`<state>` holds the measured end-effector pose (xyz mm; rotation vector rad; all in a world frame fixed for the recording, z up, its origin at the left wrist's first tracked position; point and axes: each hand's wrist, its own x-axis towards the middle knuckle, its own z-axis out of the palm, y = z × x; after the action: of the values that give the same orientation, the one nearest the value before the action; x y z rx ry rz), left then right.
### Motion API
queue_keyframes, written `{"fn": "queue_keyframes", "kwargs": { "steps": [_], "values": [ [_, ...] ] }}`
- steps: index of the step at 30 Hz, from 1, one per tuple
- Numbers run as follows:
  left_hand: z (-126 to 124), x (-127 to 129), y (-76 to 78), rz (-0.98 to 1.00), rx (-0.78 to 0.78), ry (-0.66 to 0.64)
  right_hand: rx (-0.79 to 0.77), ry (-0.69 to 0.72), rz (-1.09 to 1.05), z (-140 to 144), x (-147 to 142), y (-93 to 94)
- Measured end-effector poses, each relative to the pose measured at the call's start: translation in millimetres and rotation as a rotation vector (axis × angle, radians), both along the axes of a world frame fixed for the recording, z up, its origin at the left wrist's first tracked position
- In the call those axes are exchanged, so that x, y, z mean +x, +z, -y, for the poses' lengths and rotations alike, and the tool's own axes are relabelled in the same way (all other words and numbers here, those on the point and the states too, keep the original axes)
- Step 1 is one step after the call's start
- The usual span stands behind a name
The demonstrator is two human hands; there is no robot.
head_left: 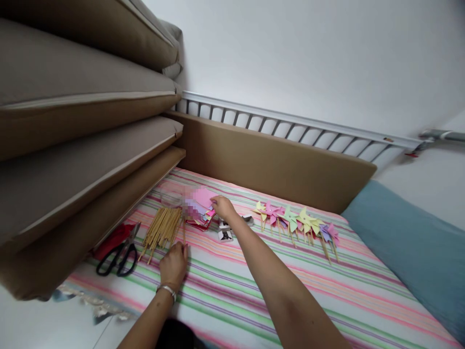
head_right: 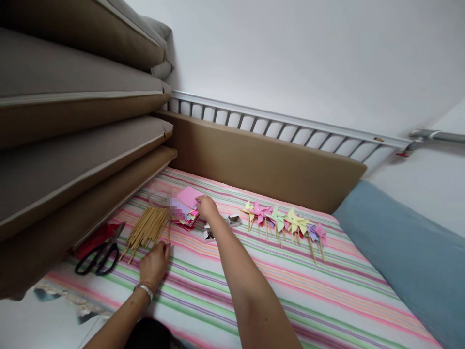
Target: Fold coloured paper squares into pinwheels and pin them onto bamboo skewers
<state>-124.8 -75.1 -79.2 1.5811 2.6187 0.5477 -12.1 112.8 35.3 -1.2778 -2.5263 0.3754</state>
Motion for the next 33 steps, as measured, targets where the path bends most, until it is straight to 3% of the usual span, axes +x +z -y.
{"fn": "queue_keyframes", "kwargs": {
  "steps": [16, 21, 24, 27, 29, 31, 33],
  "values": [
    [0, -1, -4.1, 0.001, 0.022, -0.008, -0.060, 0.051, -0.005, -7, -8, -5.7],
    [-1, -1, -2.9, 0.038, 0.017, -0.005, 0.014, -0.037, -0.105, -7, -13, -2.0],
    [1, -5, -0.6, 0.098, 0.046, 0.008, 0.132, -0.130, -0.229, 0, -9, 10.5],
    [10, -5, 8.2, 0.296, 0.130, 0.063, 0.267, -0.184, -0.372, 17, 10, 29.3],
    [17, 3, 20.9, 0.550, 0.265, 0.067, 0.340, -0.187, -0.457, 37, 29, 37.7],
    [20, 21, 39.7, 0.952, 0.406, -0.008, 0.386, -0.176, -0.525, 60, 51, 37.4],
    [17, 43, 62.5, 1.460, 0.415, -0.085, 0.417, -0.161, -0.596, 85, 72, 27.5]
  ]
}}
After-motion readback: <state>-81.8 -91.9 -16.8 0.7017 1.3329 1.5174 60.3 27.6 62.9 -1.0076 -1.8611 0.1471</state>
